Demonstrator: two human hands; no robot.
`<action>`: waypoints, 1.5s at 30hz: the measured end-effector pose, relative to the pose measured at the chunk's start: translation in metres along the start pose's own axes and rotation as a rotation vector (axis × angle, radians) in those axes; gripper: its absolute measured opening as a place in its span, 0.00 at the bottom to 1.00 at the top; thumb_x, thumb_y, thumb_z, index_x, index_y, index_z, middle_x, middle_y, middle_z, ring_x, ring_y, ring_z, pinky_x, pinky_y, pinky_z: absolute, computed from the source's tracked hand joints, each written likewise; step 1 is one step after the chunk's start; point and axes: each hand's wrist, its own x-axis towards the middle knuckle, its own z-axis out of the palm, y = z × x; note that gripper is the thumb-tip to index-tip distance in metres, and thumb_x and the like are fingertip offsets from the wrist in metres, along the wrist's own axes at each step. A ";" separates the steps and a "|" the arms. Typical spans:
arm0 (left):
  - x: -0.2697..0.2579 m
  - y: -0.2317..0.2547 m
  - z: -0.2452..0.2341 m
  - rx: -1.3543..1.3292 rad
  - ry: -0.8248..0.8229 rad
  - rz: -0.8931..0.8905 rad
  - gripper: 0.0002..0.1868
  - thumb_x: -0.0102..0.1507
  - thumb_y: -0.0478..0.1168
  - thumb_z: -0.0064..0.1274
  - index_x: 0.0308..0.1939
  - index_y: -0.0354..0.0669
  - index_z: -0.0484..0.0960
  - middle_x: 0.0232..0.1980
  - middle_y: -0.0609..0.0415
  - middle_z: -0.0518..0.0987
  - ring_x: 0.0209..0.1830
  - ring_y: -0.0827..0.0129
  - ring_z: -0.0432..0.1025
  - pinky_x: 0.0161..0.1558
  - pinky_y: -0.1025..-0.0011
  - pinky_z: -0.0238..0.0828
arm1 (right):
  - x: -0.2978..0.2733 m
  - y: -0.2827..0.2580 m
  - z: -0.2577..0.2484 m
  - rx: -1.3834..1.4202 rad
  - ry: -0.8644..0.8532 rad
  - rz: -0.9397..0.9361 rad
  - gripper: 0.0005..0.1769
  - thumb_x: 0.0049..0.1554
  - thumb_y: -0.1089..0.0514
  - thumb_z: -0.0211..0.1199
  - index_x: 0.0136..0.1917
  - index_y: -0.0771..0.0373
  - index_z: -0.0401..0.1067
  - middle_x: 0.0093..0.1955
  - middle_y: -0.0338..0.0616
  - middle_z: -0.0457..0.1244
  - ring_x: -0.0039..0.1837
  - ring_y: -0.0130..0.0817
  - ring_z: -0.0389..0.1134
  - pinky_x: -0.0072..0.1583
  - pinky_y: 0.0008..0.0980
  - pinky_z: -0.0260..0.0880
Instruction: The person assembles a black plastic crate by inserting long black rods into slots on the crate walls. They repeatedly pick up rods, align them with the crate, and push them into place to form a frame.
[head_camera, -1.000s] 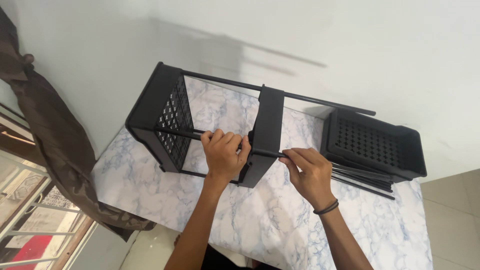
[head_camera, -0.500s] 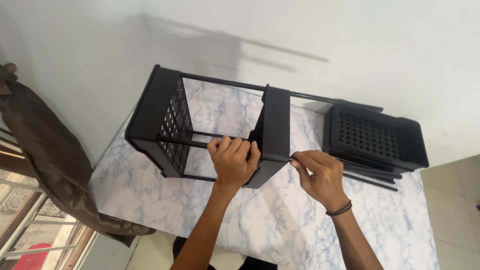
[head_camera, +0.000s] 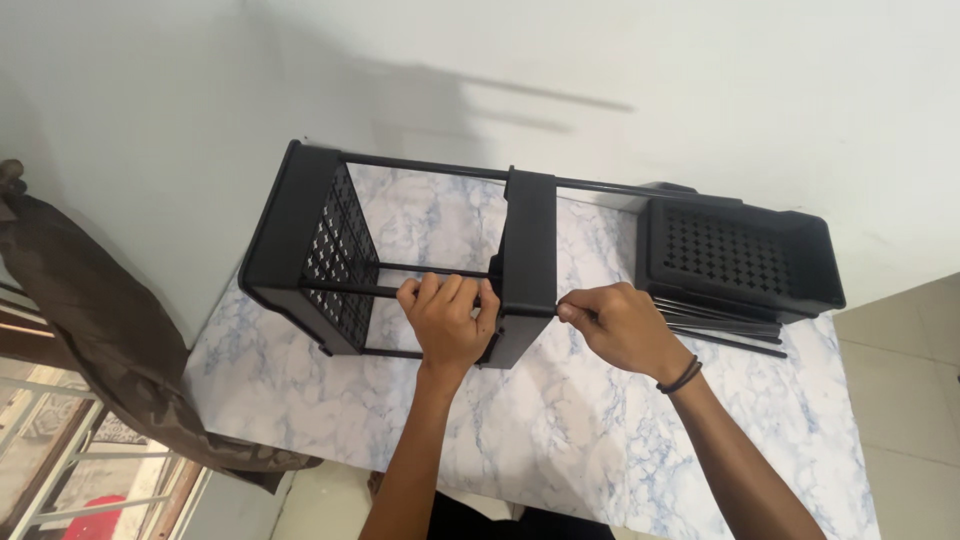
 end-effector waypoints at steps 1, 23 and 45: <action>-0.001 0.001 -0.001 -0.005 -0.008 0.000 0.20 0.63 0.39 0.58 0.18 0.46 0.69 0.22 0.59 0.65 0.30 0.64 0.60 0.49 0.62 0.52 | 0.000 -0.001 0.000 0.006 0.001 -0.031 0.11 0.57 0.54 0.65 0.43 0.62 0.83 0.33 0.45 0.71 0.31 0.38 0.71 0.37 0.35 0.69; 0.000 -0.004 0.002 -0.039 0.013 0.044 0.18 0.65 0.40 0.57 0.21 0.46 0.72 0.24 0.60 0.67 0.32 0.65 0.61 0.50 0.63 0.52 | -0.023 -0.004 0.032 -0.152 0.541 -0.336 0.11 0.52 0.62 0.74 0.48 0.67 0.78 0.43 0.45 0.70 0.41 0.39 0.69 0.41 0.34 0.68; -0.003 0.002 0.002 -0.038 -0.016 0.020 0.17 0.63 0.39 0.57 0.20 0.47 0.70 0.24 0.60 0.68 0.31 0.65 0.61 0.48 0.61 0.52 | 0.021 0.017 -0.007 0.164 -0.370 0.216 0.12 0.58 0.57 0.64 0.42 0.67 0.84 0.26 0.48 0.67 0.28 0.30 0.60 0.34 0.34 0.62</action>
